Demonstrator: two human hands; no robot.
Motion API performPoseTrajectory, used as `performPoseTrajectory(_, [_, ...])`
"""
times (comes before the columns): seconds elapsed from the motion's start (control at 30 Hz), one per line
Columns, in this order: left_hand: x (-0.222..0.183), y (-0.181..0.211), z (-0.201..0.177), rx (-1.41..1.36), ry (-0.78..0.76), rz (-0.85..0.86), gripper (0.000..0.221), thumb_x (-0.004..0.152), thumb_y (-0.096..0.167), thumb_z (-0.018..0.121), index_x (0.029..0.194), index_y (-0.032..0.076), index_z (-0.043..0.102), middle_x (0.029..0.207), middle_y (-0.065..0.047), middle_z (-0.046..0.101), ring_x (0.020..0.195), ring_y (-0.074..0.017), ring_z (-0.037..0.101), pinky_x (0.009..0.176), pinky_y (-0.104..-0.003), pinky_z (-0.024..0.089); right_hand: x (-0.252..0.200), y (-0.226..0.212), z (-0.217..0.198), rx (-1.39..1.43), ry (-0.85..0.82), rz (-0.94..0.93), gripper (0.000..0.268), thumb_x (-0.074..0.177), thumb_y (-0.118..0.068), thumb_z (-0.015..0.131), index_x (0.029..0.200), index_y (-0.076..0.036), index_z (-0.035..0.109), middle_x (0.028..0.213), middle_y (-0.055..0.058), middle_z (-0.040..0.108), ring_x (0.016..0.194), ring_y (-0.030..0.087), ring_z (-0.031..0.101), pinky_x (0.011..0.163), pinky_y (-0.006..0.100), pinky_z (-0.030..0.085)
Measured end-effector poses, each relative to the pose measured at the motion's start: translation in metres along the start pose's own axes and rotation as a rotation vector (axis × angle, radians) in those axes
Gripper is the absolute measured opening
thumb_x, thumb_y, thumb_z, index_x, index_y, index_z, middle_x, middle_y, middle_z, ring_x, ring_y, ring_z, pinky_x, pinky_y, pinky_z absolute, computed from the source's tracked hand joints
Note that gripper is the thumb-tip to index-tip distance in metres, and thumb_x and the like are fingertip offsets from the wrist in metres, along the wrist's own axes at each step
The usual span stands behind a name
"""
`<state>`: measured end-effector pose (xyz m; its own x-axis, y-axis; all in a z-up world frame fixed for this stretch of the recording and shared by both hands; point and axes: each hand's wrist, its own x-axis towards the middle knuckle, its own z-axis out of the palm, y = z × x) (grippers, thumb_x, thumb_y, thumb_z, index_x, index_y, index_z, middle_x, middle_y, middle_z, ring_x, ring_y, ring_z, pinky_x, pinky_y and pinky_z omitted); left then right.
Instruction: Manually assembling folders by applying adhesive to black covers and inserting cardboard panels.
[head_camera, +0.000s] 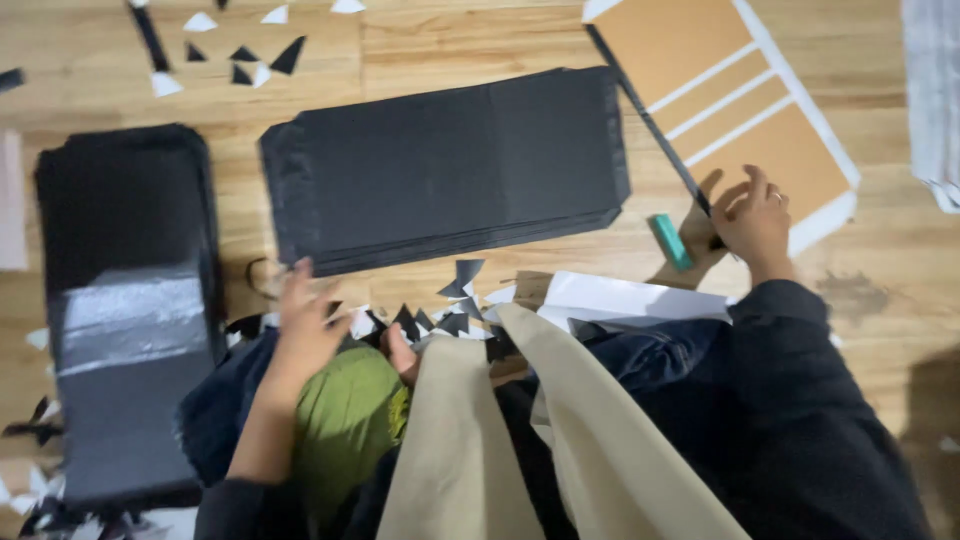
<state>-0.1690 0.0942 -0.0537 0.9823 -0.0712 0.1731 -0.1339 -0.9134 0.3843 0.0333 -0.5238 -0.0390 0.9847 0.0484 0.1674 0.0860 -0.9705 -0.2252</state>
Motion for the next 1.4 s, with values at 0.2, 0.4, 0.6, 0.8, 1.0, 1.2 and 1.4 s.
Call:
performPoseTrajectory(0.2, [0.026,0.033,-0.029,-0.291,-0.161,-0.69,0.044,0.086,0.036,0.057,0.127,0.018,0.055,0.153,-0.013,0.016,0.141,-0.0313,0.01,0.099,-0.045,0.037,-0.025,0.062,0.007,-0.007,-0.168,1.267,0.102,0.056,-0.065,0.084,0.119,-0.003,0.033,0.124,0.019,0.05,0.119,0.034,0.045,0.097,0.048,0.031])
performPoseTrajectory(0.4, [0.003,-0.01,0.016,-0.041,-0.206,-0.502,0.044,0.083,0.044,0.063,0.122,0.024,0.06,0.148,-0.017,0.03,0.132,-0.0467,0.03,0.107,-0.054,0.025,-0.03,0.106,0.061,0.491,0.109,1.162,0.08,0.07,-0.032,0.086,0.114,0.012,0.036,0.106,0.029,0.056,0.103,0.042,0.06,0.08,0.052,0.048])
performPoseTrajectory(0.6, [0.004,-0.002,0.012,-0.033,-0.163,-0.476,0.041,0.087,0.047,0.058,0.121,0.023,0.06,0.146,-0.019,0.034,0.131,-0.0433,0.034,0.107,-0.051,0.023,-0.029,0.131,0.079,1.201,0.512,1.165,0.052,0.078,-0.005,0.068,0.119,0.007,0.039,0.115,0.034,0.048,0.102,0.051,0.062,0.072,0.068,0.047])
performPoseTrajectory(0.8, [0.007,-0.022,0.022,-0.08,-0.098,-0.297,0.04,0.086,0.037,0.058,0.118,0.013,0.062,0.14,-0.032,0.035,0.128,-0.0451,0.033,0.105,-0.052,0.023,0.008,0.066,-0.004,1.564,0.388,1.176,0.017,0.07,-0.004,0.068,0.083,-0.015,0.065,0.091,0.001,0.072,0.101,0.018,0.069,0.078,0.051,0.06])
performPoseTrajectory(1.0, [0.027,0.07,-0.05,-0.261,0.017,-0.374,0.029,0.089,0.021,0.056,0.117,0.014,0.061,0.144,-0.014,0.038,0.134,-0.0385,0.027,0.104,-0.054,0.026,0.041,-0.038,-0.125,1.663,0.596,0.526,0.038,0.066,0.018,0.064,0.093,-0.004,0.049,0.065,0.011,0.052,0.062,0.022,0.059,0.065,0.038,0.059])
performPoseTrajectory(1.2, [0.057,0.208,-0.112,-0.435,0.44,0.166,0.024,0.093,0.011,0.056,0.116,0.006,0.059,0.126,-0.013,0.055,0.123,-0.0333,0.049,0.108,-0.046,0.039,-0.01,-0.164,-0.243,1.483,0.494,0.52,0.016,0.073,-0.007,0.074,0.086,-0.01,0.065,0.082,0.002,0.068,0.073,0.014,0.072,0.067,0.027,0.063])
performPoseTrajectory(1.4, [0.065,0.281,-0.157,-0.231,0.605,0.504,0.038,0.095,0.028,0.059,0.121,0.002,0.052,0.124,-0.017,0.055,0.117,-0.0397,0.056,0.101,-0.045,0.053,-0.096,-0.124,-0.241,0.372,0.406,-0.562,0.046,0.09,0.005,0.079,0.127,0.02,0.055,0.109,0.042,0.057,0.095,0.048,0.06,0.087,0.049,0.047])
